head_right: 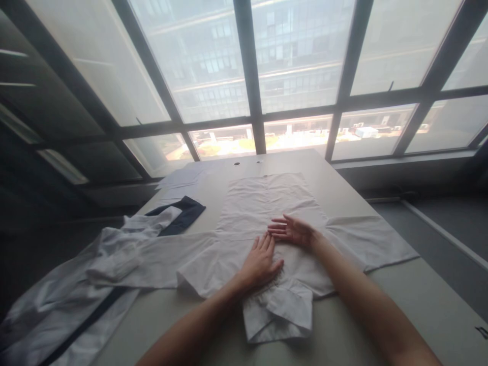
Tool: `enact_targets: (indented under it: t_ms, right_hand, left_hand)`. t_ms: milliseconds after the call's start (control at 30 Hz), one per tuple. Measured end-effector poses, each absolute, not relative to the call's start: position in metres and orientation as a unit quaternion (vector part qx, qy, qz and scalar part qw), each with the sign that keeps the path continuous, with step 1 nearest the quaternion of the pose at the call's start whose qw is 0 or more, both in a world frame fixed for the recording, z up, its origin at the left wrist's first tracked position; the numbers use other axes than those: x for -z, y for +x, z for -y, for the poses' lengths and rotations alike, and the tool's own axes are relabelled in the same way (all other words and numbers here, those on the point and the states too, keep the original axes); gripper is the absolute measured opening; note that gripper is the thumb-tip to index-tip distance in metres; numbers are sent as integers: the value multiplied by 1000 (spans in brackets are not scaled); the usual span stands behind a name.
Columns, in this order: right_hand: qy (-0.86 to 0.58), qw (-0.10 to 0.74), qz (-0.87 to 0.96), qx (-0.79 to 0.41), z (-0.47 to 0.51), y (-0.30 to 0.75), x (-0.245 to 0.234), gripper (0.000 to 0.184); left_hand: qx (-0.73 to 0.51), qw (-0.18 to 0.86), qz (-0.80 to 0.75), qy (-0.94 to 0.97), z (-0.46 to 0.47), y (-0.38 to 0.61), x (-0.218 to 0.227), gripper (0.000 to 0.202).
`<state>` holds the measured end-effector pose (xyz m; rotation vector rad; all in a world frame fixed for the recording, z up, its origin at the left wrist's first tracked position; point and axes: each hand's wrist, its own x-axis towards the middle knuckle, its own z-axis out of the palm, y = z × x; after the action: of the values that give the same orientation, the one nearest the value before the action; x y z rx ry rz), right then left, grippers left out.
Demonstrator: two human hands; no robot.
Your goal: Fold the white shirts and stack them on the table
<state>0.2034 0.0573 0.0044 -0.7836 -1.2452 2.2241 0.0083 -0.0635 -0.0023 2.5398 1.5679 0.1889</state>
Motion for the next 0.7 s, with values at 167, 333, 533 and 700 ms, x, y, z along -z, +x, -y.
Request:
enact_targets:
  t_ms: [167, 333, 533, 700]
  right_hand:
    - [-403, 544, 281, -680, -121, 253, -9, 49]
    - [-449, 648, 213, -577, -152, 274, -19, 52]
    - [-344, 511, 425, -663, -48, 211, -3, 63]
    - [-339, 419, 479, -694, 23, 205, 14, 73]
  left_hand:
    - [-54, 87, -525, 845, 63, 7, 2, 90]
    - [-60, 95, -524, 844, 63, 7, 2, 90]
    - [-62, 87, -525, 844, 63, 9, 2, 89]
    - [-58, 79, -521, 848, 62, 9, 2, 89]
